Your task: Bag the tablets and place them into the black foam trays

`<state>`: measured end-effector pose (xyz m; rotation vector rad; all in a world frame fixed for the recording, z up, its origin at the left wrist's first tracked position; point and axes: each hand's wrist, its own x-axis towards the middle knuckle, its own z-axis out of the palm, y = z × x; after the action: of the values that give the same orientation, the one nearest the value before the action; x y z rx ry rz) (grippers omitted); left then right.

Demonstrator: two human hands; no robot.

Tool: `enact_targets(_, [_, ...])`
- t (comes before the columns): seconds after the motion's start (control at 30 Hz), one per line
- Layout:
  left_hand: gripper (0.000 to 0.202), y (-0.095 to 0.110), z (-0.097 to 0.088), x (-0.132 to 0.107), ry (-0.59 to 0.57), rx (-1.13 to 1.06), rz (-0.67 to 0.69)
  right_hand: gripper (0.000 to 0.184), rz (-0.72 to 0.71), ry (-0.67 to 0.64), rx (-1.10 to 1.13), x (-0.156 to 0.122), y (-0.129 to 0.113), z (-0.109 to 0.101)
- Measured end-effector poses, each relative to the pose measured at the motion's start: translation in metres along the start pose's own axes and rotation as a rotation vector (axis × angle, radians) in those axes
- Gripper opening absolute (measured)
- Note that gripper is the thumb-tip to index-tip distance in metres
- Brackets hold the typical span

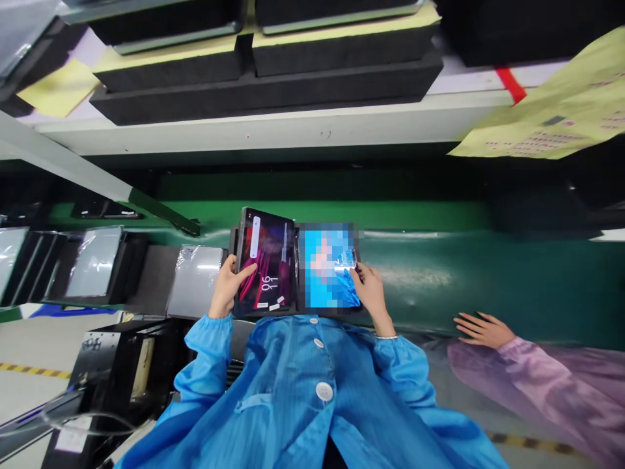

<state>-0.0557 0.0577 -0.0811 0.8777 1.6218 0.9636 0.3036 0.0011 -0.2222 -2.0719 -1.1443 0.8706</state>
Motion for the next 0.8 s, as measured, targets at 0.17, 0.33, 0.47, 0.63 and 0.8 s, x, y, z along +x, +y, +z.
enact_targets(0.17, [0.051,-0.017,0.079,-0.016,-0.174,0.002,-0.026,0.033,0.096,-0.123,0.179,0.010,-0.003,-0.019])
enact_targets(0.33, [0.062,-0.066,0.146,-0.015,-0.092,0.200,0.041,0.039,0.171,-0.217,0.317,0.013,-0.007,-0.031])
enact_targets(0.47, [0.070,-0.092,0.152,-0.017,-0.060,0.329,0.046,0.036,0.166,-0.203,0.284,0.008,-0.012,-0.031])
enact_targets(0.63, [0.077,-0.105,0.156,-0.031,-0.054,0.359,0.028,0.037,0.147,-0.169,0.242,-0.008,-0.020,-0.015])
enact_targets(0.8, [0.087,-0.086,0.151,-0.054,-0.120,0.255,0.125,0.041,0.115,-0.101,0.368,-0.026,-0.023,-0.003])
